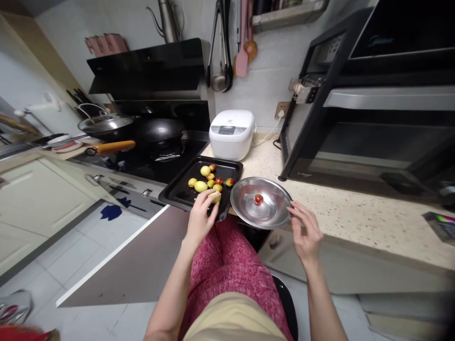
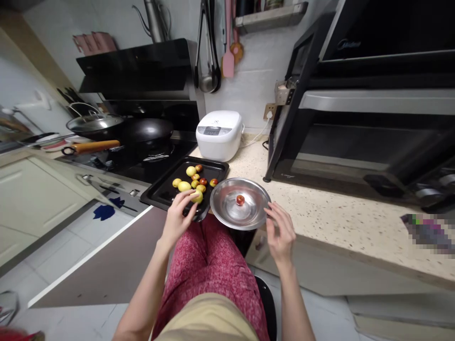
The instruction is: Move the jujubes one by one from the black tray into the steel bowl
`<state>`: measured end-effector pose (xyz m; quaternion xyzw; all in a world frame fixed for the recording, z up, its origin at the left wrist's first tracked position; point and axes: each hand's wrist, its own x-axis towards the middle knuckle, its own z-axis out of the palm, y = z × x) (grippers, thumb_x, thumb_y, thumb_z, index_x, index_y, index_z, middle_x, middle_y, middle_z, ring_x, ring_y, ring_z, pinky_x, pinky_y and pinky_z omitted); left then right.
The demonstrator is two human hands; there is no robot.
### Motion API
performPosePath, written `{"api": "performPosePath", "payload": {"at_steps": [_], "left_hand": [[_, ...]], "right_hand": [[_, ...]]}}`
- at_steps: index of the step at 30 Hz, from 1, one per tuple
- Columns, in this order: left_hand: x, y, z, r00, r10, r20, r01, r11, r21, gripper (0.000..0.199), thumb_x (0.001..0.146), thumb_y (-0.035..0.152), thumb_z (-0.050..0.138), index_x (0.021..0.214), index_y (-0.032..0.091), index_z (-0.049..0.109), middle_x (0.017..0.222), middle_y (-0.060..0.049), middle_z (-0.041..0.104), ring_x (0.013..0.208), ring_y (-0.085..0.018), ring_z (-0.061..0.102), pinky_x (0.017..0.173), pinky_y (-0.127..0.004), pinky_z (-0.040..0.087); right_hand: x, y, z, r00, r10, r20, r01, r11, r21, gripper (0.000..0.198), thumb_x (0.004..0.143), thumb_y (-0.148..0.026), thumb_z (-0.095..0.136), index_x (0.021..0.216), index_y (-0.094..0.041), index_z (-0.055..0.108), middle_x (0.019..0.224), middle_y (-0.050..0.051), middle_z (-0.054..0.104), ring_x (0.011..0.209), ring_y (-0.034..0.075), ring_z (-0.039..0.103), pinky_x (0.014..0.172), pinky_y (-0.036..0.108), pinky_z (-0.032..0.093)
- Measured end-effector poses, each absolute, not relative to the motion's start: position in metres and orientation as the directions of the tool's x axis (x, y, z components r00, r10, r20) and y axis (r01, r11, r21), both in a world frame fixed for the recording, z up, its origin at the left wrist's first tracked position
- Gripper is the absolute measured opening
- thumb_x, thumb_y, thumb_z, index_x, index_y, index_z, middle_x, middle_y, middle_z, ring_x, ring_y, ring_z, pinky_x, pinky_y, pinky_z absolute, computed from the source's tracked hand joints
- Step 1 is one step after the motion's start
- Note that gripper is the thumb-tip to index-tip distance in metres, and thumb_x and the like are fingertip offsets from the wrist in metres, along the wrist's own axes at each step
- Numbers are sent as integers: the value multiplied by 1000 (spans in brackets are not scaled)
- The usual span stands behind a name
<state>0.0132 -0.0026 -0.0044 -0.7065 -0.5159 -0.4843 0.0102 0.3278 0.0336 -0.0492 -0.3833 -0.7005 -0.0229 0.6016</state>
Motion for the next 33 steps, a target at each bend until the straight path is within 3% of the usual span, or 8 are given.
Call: {"api": "performPosePath", "payload": {"at_steps": [7,12,15,22,26,30,33], "left_hand": [[-20,76,23,234,821,521,764,-487,423,29,100,25,60,128,21,67,133,-12,68,128,-27,63,113,-46,50],[-4,129,25,432,837,336,779,-534,330,32,94,19,66,126,18,69,130,-14,69,119,-27,68,106,-44,55],[8,138,26,462,843,275,801,-530,279,29,92,14,67,120,18,72,120,-11,72,110,-25,70,102,-40,56],[15,134,30,417,872,257,843,-477,250,24,87,4,66,107,15,73,103,-9,72,96,-22,70,91,-34,57],[16,125,39,350,877,330,862,-440,253,18,90,9,66,107,14,69,106,-11,69,98,-24,67,92,-37,56],[30,102,55,312,826,470,813,-488,317,21,89,10,67,109,17,66,107,-8,68,102,-23,66,92,-36,56],[47,82,62,379,811,445,740,-555,381,19,90,10,65,107,18,66,105,-7,66,96,-21,67,83,-31,57]], "right_hand": [[289,-10,-64,12,470,883,605,699,-381,44,96,-10,60,138,-24,64,136,12,69,133,31,62,108,53,55],[283,-14,-61,-23,476,879,579,723,-377,52,93,-6,66,142,-24,61,131,12,72,130,30,65,107,50,57],[286,-10,-59,-20,486,874,575,721,-388,53,93,-6,65,142,-27,62,128,11,73,127,29,67,105,51,58],[283,-9,-57,21,529,848,535,711,-457,42,95,-9,63,133,-28,67,122,9,74,124,30,68,103,52,60],[282,-9,-58,28,536,844,523,712,-469,34,95,-8,63,123,-26,70,116,9,74,122,28,68,101,50,60],[283,-9,-57,29,534,845,510,720,-472,29,95,-7,61,117,-24,71,113,9,74,122,27,68,101,47,60],[285,-10,-57,20,543,839,501,721,-478,27,95,-7,62,114,-23,71,113,9,75,121,27,69,101,47,60]]}}
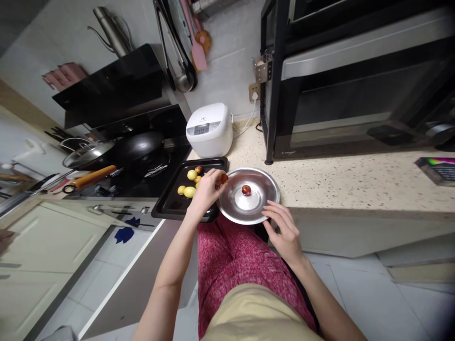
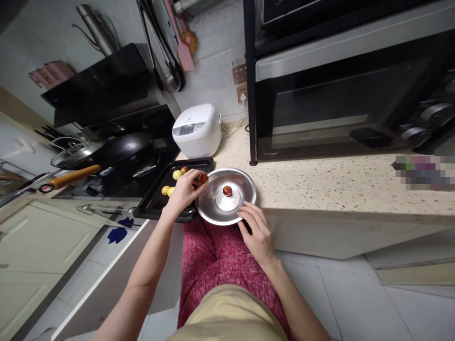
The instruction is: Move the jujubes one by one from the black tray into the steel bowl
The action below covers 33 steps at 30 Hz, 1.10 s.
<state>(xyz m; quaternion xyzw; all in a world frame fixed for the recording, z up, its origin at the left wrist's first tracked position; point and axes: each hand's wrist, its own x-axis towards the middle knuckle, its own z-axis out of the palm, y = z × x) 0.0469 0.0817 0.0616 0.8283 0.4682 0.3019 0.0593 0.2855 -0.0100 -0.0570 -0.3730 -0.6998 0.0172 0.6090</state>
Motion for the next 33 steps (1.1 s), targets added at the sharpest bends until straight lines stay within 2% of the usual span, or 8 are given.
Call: {"api": "performPosePath", "payload": {"at_steps": [4,10,19,25,33], "left_hand": [[65,67,56,447,818,362,735,-566,373,17,90,13,67,106,19,67,102,-6,68,89,-21,68,82,-32,55],[75,63,39,475,827,301,755,-558,344,15,90,11,66,103,19,65,104,-6,70,94,-23,70,86,-34,55],[77,64,38,452,862,228,840,-498,218,16,86,7,69,94,20,62,102,-6,70,91,-23,69,79,-33,55],[77,63,42,403,891,211,886,-437,154,16,85,11,75,90,20,63,103,-8,72,88,-24,70,72,-31,52],[80,64,41,404,892,201,897,-429,102,21,81,13,80,91,20,63,99,-7,72,91,-25,70,75,-31,53]], "right_hand": [[289,-15,-58,-18,561,828,494,725,-480,24,95,-10,62,111,-25,73,110,8,76,119,28,70,99,48,61],[292,-22,-55,-26,575,818,474,727,-496,22,95,-12,62,110,-25,72,109,8,76,117,28,70,99,47,61],[286,-20,-52,20,598,801,494,691,-528,22,97,-13,61,112,-25,71,113,9,75,122,28,68,104,50,58],[282,-17,-50,56,604,795,517,664,-540,22,98,-16,60,114,-25,72,117,8,76,125,28,68,107,53,56],[278,-15,-51,56,586,809,534,667,-520,20,99,-18,61,112,-25,73,114,7,77,122,28,69,110,56,54]]}}
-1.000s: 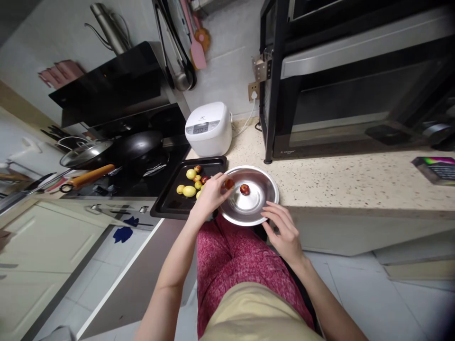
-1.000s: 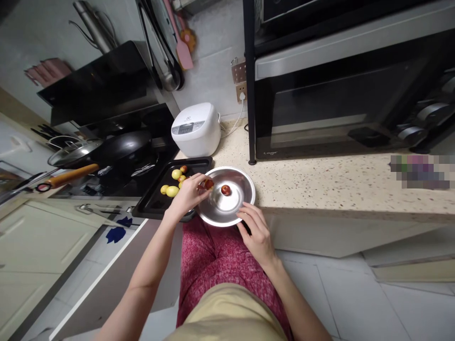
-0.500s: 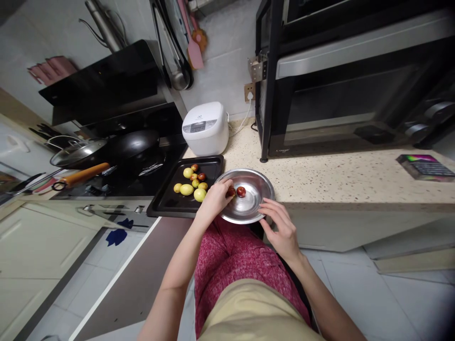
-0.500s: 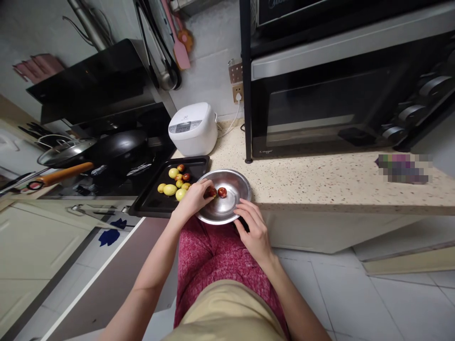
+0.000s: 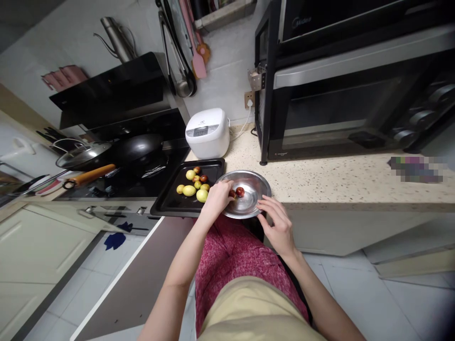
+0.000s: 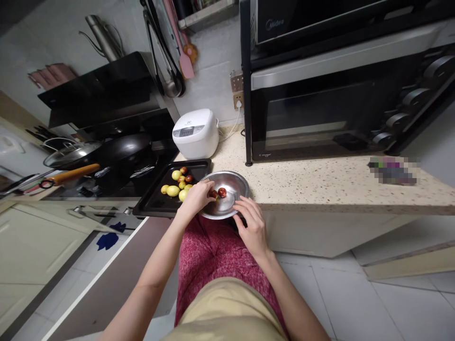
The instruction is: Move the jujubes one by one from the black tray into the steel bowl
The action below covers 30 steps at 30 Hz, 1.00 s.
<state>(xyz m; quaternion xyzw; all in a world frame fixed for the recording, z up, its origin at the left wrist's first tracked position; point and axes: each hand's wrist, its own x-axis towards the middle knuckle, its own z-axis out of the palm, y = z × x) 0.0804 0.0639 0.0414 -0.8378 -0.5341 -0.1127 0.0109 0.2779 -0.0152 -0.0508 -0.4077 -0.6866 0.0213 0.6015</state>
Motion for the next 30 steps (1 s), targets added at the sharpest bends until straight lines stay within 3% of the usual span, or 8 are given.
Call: {"api": "performPosePath", "payload": {"at_steps": [6,14,20,25,30], "left_hand": [[83,68,37,354,909,221,910,-389,140,24,79,14,82,88,21,61,94,-5,72,86,-24,69,72,-30,51],[73,62,41,341,905,253,861,-409,303,21,80,12,83,85,18,63,91,-4,71,84,-21,68,73,-30,51],[61,47,42,354,853,383,779,-495,385,12,90,19,76,98,19,67,105,-6,72,94,-22,70,84,-33,55],[21,30,30,97,790,605,775,-441,453,9,100,22,61,106,20,67,118,-9,71,114,-24,68,103,-40,53],[-56,42,15,-134,815,563,902,-136,410,29,97,14,55,125,17,64,130,-15,67,119,-30,66,105,-48,54]], "right_hand": [[277,-21,-48,45,611,790,481,680,-553,22,95,-27,72,117,-26,72,120,9,76,127,29,66,109,55,55],[271,-18,-48,118,603,789,445,678,-585,14,96,-27,71,110,-25,73,116,8,76,124,28,67,105,52,57],[271,-13,-49,127,584,802,451,686,-571,12,96,-28,71,107,-25,73,113,8,77,123,29,68,103,51,58],[273,-12,-51,99,572,814,463,698,-546,15,95,-24,72,111,-24,72,115,8,76,123,29,68,104,51,56],[274,-11,-54,104,551,828,463,710,-531,19,93,-20,75,112,-24,72,113,8,76,123,29,68,104,51,56]]}}
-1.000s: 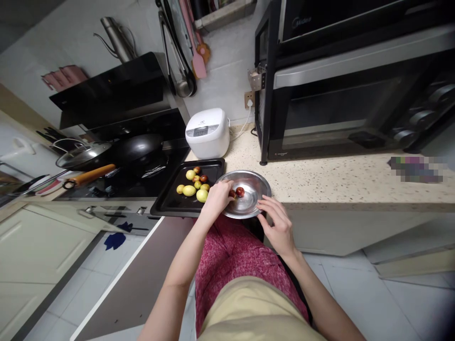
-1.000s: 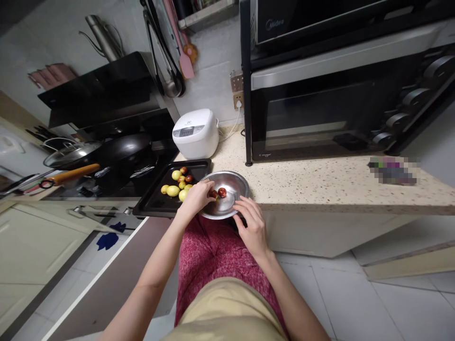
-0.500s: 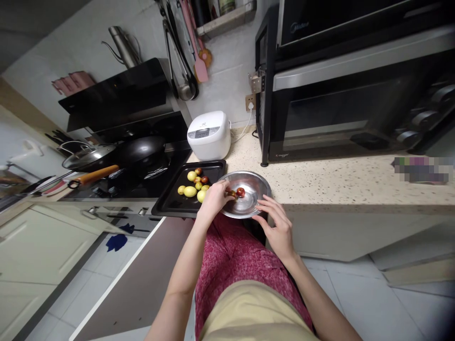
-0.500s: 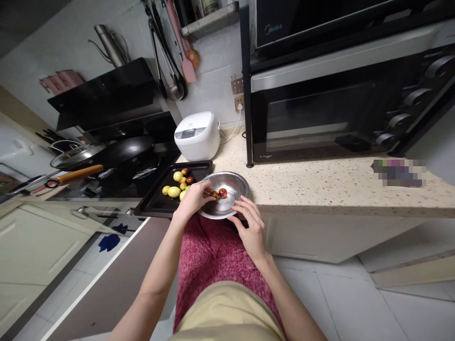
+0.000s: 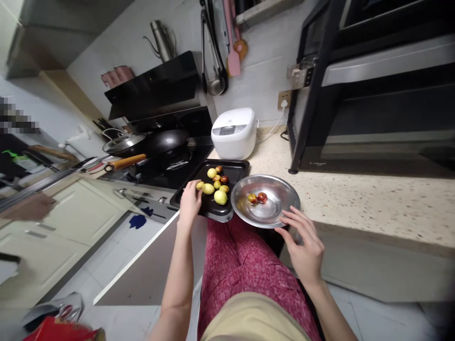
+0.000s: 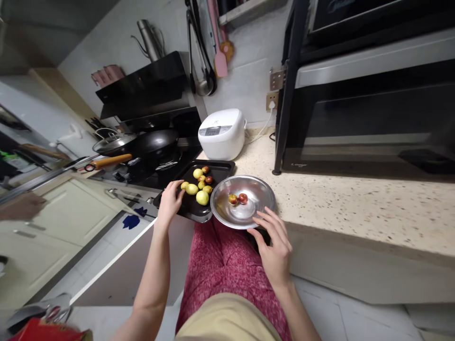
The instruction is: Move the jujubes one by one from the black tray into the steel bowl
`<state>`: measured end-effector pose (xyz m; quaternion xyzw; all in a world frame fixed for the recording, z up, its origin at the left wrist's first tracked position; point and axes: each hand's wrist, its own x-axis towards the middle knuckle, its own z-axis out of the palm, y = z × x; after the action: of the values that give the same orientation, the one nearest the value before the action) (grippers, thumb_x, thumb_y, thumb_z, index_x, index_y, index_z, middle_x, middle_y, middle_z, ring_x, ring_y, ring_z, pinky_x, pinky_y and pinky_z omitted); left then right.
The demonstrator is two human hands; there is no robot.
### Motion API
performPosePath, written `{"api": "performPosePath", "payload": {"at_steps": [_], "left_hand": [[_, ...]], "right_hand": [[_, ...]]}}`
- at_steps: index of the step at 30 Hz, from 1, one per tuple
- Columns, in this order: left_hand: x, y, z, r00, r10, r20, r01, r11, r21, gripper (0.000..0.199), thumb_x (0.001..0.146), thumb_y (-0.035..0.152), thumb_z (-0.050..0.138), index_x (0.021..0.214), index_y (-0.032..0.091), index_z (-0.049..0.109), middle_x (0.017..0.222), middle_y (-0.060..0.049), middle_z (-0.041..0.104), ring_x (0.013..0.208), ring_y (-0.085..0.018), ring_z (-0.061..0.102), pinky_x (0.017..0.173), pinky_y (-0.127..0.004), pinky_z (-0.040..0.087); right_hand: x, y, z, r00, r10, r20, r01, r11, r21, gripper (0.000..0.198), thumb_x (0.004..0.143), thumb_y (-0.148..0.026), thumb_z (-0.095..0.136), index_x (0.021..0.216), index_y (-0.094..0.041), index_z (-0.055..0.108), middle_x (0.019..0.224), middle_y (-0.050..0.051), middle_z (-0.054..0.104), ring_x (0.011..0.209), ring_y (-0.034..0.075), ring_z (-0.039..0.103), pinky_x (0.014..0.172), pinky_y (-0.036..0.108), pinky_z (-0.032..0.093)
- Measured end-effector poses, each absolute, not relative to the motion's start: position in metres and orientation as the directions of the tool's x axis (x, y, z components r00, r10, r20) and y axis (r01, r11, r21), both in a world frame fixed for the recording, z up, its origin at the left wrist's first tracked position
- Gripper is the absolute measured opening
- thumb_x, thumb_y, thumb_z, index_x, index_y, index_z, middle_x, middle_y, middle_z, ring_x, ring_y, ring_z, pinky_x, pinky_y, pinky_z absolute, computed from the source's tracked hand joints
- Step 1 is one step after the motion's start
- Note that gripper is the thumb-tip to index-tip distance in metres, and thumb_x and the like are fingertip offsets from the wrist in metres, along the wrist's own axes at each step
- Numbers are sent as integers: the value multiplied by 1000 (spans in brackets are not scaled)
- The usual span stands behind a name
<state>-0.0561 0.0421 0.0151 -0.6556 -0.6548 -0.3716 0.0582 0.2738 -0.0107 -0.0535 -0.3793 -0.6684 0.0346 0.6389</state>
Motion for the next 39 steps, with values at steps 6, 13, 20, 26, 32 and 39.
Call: {"api": "performPosePath", "payload": {"at_steps": [6,13,20,26,32,39], "left_hand": [[-107,78,13,-32,912,410,933,-120,340,45,87,7,66,131,18,66,140,-16,64,130,-32,63,114,-52,48],[-102,92,3,-26,920,390,937,-113,330,41,78,0,67,115,17,75,118,-11,70,106,-26,70,98,-41,57],[-93,78,18,-128,862,490,921,-80,382,31,84,10,67,114,15,73,111,-11,63,100,-26,68,90,-41,61],[-23,35,58,70,805,589,746,-433,505,27,94,29,67,120,22,66,118,-8,64,108,-22,68,88,-35,65],[45,28,61,475,805,354,649,-593,477,24,96,20,66,120,20,65,116,-10,69,105,-23,70,87,-33,61],[61,51,58,577,804,143,749,-591,301,25,83,10,76,106,19,74,111,-7,73,102,-24,72,88,-31,56]], "right_hand": [[275,-9,-54,94,529,844,456,731,-508,23,90,-17,78,112,-23,73,112,8,77,120,30,69,103,50,56],[276,-8,-53,76,521,850,469,734,-491,25,90,-16,78,113,-23,73,112,8,77,121,30,69,103,49,56],[276,-10,-50,74,533,843,478,723,-499,25,91,-17,77,114,-24,72,114,8,76,122,29,69,102,48,58],[274,-12,-48,94,537,838,478,714,-511,26,90,-19,79,114,-24,72,113,8,77,122,29,69,102,50,59],[274,-12,-48,94,557,825,480,701,-527,25,90,-20,78,114,-25,72,115,7,77,123,28,68,103,50,58],[274,-14,-47,101,578,810,477,686,-549,20,92,-22,76,111,-25,73,114,7,77,122,28,69,103,49,59]]}}
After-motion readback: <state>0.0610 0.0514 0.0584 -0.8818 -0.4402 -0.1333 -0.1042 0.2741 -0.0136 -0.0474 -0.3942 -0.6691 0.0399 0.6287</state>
